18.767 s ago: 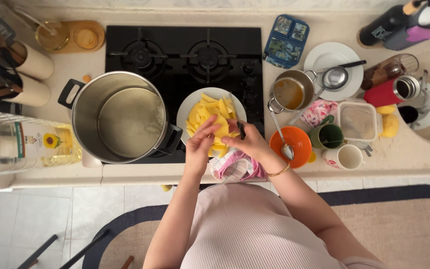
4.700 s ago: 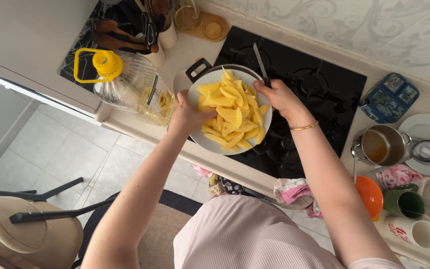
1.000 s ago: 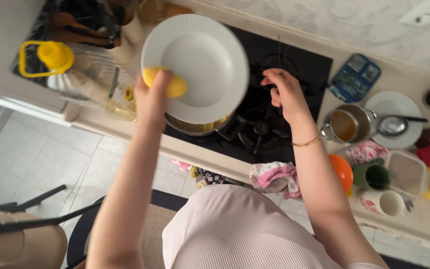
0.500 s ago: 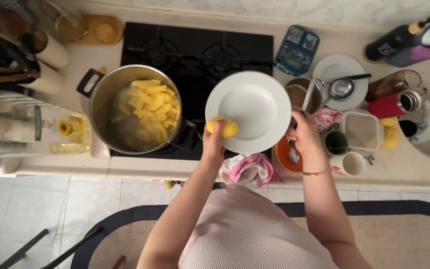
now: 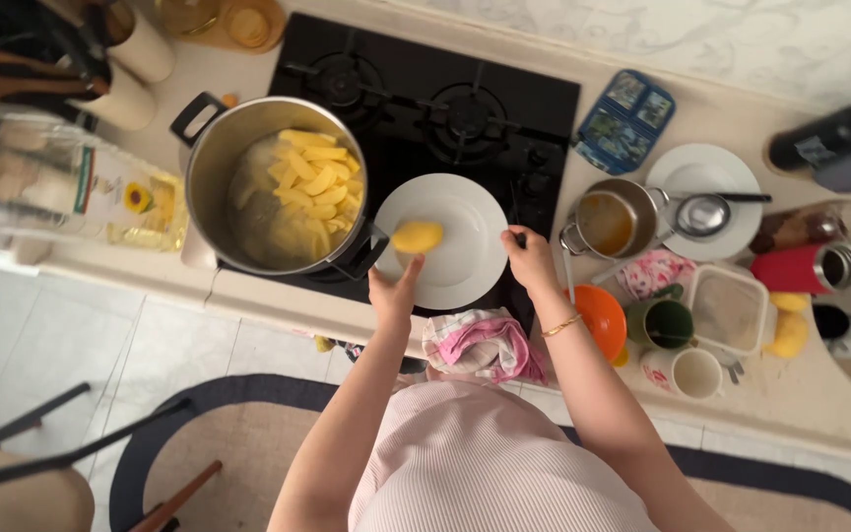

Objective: The person peels and cuts potatoes into wedges with a paring knife over a plate, then transfers the cut pieces by hand into a pot of water on the stove. They briefly open a cutlery drawer and use a wire skimmer in the pot while continuing to cut more potato pieces.

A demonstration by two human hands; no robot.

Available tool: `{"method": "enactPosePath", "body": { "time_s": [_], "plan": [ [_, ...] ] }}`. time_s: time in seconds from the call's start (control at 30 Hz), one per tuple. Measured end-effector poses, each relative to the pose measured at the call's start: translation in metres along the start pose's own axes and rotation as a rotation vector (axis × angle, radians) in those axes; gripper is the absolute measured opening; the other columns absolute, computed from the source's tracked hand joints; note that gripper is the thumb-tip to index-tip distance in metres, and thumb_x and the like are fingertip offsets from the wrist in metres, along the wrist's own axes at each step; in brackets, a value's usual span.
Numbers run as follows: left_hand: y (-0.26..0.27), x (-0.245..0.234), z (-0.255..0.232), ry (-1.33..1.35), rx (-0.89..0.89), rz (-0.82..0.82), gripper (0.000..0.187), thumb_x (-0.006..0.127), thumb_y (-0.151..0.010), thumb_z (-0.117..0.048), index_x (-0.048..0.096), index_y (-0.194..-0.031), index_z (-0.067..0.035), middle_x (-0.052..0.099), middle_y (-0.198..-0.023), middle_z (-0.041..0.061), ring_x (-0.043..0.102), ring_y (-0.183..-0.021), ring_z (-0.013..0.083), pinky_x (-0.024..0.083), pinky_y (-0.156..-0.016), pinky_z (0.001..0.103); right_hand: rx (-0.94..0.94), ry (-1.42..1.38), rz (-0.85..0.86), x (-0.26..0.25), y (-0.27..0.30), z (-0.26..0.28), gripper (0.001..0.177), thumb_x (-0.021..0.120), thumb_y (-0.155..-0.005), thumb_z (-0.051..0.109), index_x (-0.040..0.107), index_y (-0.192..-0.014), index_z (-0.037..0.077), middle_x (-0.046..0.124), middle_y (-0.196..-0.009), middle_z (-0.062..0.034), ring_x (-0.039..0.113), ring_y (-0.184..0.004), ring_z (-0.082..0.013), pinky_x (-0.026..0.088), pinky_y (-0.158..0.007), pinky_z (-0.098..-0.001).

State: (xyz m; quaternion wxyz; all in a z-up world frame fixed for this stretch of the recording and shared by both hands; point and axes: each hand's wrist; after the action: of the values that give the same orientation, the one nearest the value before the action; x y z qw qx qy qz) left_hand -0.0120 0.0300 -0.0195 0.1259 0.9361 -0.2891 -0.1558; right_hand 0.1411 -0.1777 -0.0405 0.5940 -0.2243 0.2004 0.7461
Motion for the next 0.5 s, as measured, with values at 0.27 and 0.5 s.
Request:
{"method": "enactPosePath", "body": {
  "time_s": [0.27,0.5],
  "plan": [
    [0.002,0.004,0.029,0.192,0.013,-0.029,0.078,0.087,-0.077,-0.030,0.049,-0.140,-0.003,0.065,-0.126,0.014,0.066,-0.110,0.0250,0.054,-0.094,0.038,-0.297,0.371,-0.059,-0.023,0.031,0.101,0.034,0.067,-0.093,0.026,0.068,-0.120,0.005,0.067,-0.107,-0.0208,0.069,-0.086,-0.0419,0.054,-0.072,-0.0497],
    [0.063,-0.026,0.009,0.084,0.121,-0.116,0.057,0.075,-0.082,-0.016,0.051,-0.133,-0.006,0.054,-0.124,0.009,0.058,-0.098,0.0188,0.055,-0.075,0.034,-0.557,0.500,0.191,0.000,0.061,0.111,0.037,0.065,-0.089,0.016,0.064,-0.126,0.013,0.065,-0.108,-0.0114,0.066,-0.099,-0.0335,0.054,-0.085,-0.0457]
  ]
}}
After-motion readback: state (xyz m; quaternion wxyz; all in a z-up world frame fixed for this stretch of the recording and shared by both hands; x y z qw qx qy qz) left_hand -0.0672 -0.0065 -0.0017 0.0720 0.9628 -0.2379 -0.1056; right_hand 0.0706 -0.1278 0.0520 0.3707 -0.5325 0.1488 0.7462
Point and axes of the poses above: each hand's wrist, its own y-axis away from the middle knuckle, its own x-axis out of the palm, z = x × y
